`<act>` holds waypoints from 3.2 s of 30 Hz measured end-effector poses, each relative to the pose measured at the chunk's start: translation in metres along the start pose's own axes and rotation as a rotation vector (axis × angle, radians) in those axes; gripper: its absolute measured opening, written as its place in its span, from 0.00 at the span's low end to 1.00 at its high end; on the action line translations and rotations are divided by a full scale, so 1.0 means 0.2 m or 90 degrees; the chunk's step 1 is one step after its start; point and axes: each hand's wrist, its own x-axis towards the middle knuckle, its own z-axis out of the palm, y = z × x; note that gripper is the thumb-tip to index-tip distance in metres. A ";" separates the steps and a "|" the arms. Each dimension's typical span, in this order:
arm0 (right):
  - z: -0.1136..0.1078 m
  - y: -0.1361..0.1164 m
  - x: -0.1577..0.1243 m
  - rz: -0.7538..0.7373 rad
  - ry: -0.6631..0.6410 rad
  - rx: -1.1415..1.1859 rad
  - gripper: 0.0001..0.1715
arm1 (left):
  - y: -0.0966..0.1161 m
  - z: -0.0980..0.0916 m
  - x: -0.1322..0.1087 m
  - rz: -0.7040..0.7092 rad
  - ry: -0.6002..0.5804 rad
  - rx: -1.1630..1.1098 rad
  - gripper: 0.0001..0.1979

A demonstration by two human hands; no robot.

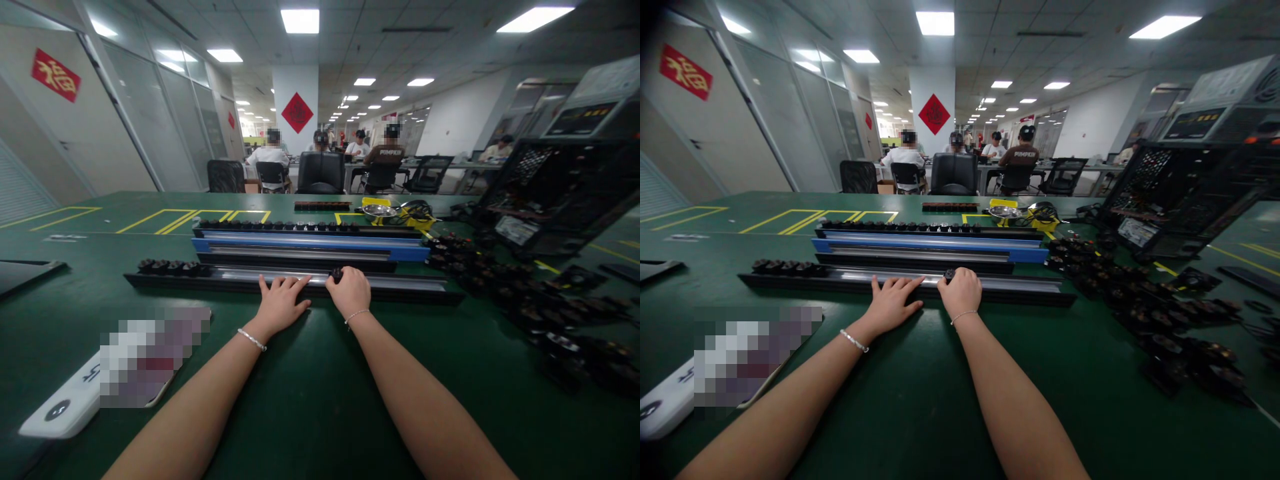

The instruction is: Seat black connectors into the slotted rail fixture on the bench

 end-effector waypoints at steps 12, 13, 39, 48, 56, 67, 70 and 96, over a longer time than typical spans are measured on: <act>-0.01 0.00 0.00 0.008 -0.007 0.005 0.14 | -0.01 0.01 0.00 0.003 0.011 -0.016 0.28; -0.01 0.00 0.00 0.008 -0.006 0.005 0.14 | -0.01 0.01 0.00 0.002 0.009 -0.013 0.28; -0.01 0.01 0.02 0.007 -0.018 -0.015 0.15 | -0.01 0.01 -0.01 -0.011 0.023 0.005 0.29; -0.05 0.05 0.01 -0.011 -0.041 -0.023 0.14 | -0.01 0.02 -0.01 -0.012 0.029 0.020 0.28; -0.05 0.07 0.02 -0.031 -0.038 -0.012 0.13 | -0.01 0.02 -0.01 -0.010 0.038 0.024 0.28; -0.05 0.08 0.03 -0.002 -0.034 -0.006 0.12 | -0.01 0.02 -0.01 -0.009 0.029 0.025 0.28; -0.06 0.09 0.02 0.002 -0.027 -0.016 0.13 | -0.02 0.01 -0.01 -0.009 0.026 0.019 0.28; -0.07 0.11 0.03 0.018 -0.015 -0.024 0.13 | -0.01 0.01 -0.01 -0.007 0.021 0.012 0.27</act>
